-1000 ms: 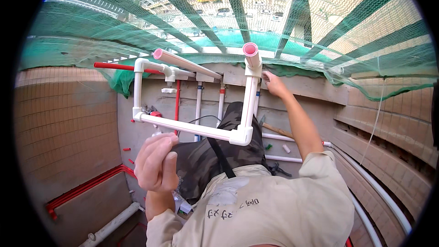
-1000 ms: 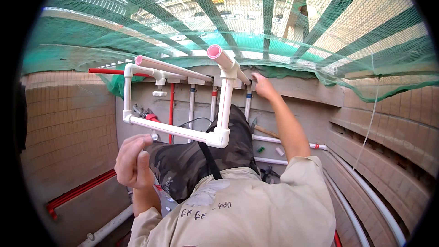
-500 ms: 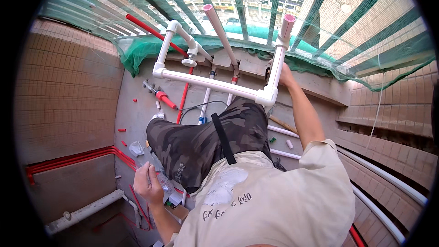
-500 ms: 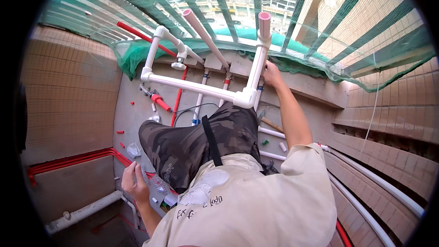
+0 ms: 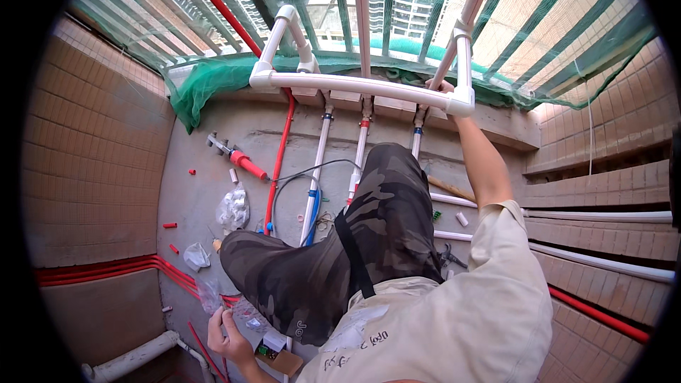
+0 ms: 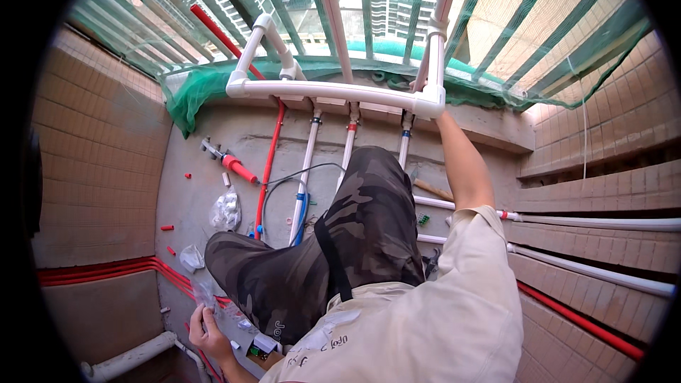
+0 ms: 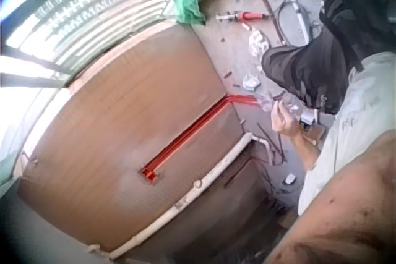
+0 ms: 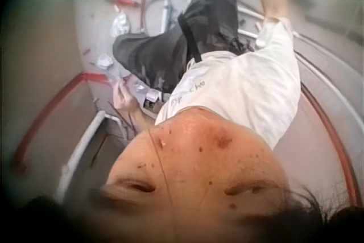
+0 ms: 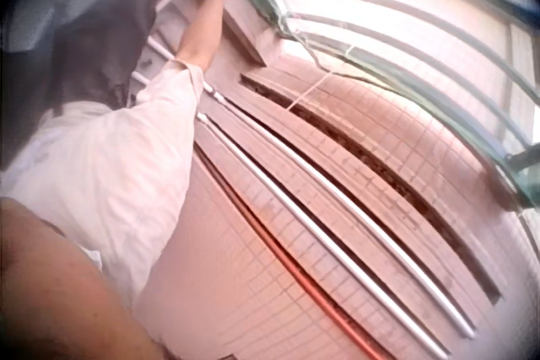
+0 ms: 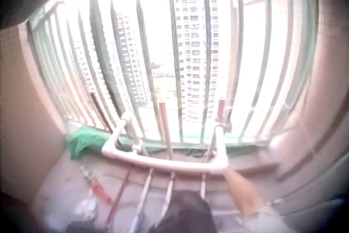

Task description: The person sits on the floor and uses a hammer to secure white PVC pipes to a wall. They then use a tape measure to measure the pipes and retrieve a plastic bag from a cardboard box.

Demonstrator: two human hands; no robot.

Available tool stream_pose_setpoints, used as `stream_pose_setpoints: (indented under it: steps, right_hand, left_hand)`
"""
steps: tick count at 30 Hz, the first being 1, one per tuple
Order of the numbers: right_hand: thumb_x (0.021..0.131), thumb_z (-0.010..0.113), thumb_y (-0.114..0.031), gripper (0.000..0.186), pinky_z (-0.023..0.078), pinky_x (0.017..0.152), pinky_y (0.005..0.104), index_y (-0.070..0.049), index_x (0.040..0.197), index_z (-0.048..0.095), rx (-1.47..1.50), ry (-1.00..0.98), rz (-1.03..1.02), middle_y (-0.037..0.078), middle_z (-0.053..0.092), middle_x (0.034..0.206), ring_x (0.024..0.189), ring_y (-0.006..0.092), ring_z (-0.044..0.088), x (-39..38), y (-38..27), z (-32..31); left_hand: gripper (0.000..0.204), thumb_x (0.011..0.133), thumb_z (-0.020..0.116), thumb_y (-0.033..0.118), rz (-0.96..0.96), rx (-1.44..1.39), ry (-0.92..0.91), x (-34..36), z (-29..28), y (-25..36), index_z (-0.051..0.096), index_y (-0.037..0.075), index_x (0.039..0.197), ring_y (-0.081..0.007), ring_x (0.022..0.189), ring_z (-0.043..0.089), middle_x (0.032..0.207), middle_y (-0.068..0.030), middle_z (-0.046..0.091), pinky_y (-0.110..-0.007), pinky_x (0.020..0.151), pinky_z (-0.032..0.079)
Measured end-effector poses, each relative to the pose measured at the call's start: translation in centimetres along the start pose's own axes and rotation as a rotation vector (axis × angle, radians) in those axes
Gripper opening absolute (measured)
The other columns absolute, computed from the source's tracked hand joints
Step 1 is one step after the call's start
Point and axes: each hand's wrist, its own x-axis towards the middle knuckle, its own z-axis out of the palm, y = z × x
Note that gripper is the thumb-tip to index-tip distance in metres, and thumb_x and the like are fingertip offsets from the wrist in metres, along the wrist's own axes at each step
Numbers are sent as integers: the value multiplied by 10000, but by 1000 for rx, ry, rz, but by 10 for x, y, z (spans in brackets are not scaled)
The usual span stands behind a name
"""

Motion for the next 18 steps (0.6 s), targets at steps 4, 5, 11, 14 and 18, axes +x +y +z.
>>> stream_pose_setpoints:
  steps: [4, 5, 11, 14, 18]
  right_hand:
    - [917, 715, -71, 403, 536, 834, 301, -65, 1311, 630, -129, 132, -200, 39, 684, 1121, 1005, 143, 633, -24, -31, -12]
    - [916, 712, -57, 426, 537, 827, 300, -75, 1331, 619, -144, 223, -239, 37, 676, 1145, 1015, 144, 631, -30, -40, -15]
    - [894, 706, -109, 450, 527, 758, 331, -41, 1325, 601, -549, 462, 44, 64, 655, 1160, 987, 172, 636, -141, -41, 6]
    - [908, 707, -145, 484, 535, 769, 361, -41, 1362, 577, -561, 395, 308, 74, 662, 1179, 1005, 165, 650, -205, -26, 13]
    - [923, 699, -145, 491, 559, 752, 355, -25, 1382, 570, -681, 308, 462, 106, 660, 1243, 966, 188, 684, -258, 21, 4]
  left_hand:
    - [142, 996, 625, 27, -150, -187, 45, 4, 13, -73, 710, -82, 1030, -141, 756, 663, 861, -110, 722, -277, 702, 545]
    - [139, 996, 629, 31, -197, -243, 27, 9, 20, -91, 709, -79, 1027, -138, 752, 659, 856, -102, 717, -274, 698, 543]
    - [155, 1009, 626, 78, -443, -517, -163, 51, 71, -171, 714, -49, 1015, -117, 732, 627, 851, -74, 703, -251, 684, 519]
    - [172, 1008, 629, 102, -625, -699, -382, 65, 111, -194, 725, -41, 1025, -117, 758, 640, 871, -75, 717, -256, 717, 517]
    - [191, 989, 660, 127, -571, -677, -695, 51, 178, -221, 731, -43, 1036, -126, 811, 670, 900, -76, 737, -278, 762, 524]
